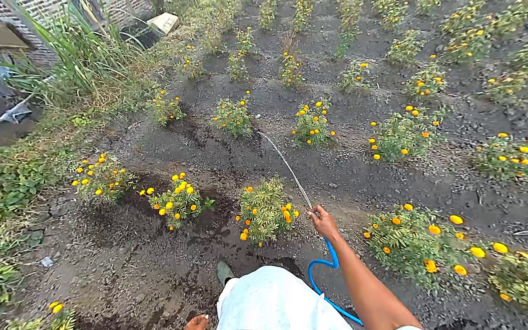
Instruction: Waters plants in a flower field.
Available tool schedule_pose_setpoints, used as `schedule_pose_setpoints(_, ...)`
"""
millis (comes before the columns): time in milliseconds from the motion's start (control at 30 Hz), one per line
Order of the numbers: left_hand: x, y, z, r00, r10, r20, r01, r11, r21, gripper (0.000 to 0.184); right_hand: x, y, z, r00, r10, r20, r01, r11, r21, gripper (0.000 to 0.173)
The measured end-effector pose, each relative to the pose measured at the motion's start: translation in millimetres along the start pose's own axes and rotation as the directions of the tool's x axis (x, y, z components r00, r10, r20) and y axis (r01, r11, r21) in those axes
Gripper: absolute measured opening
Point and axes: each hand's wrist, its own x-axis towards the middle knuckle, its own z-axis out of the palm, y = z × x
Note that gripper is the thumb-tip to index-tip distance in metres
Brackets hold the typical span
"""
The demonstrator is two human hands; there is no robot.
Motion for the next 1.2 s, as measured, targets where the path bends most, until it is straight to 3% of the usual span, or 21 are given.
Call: schedule_pose_setpoints(1200,0.2,-4.0,-0.6,1.0,-0.009,-0.011,0.009,0.999,-0.054,0.03,-7.6,2.3,7.3,1.0,0.017,0.007,-0.017,1.0,0.015,0.024)
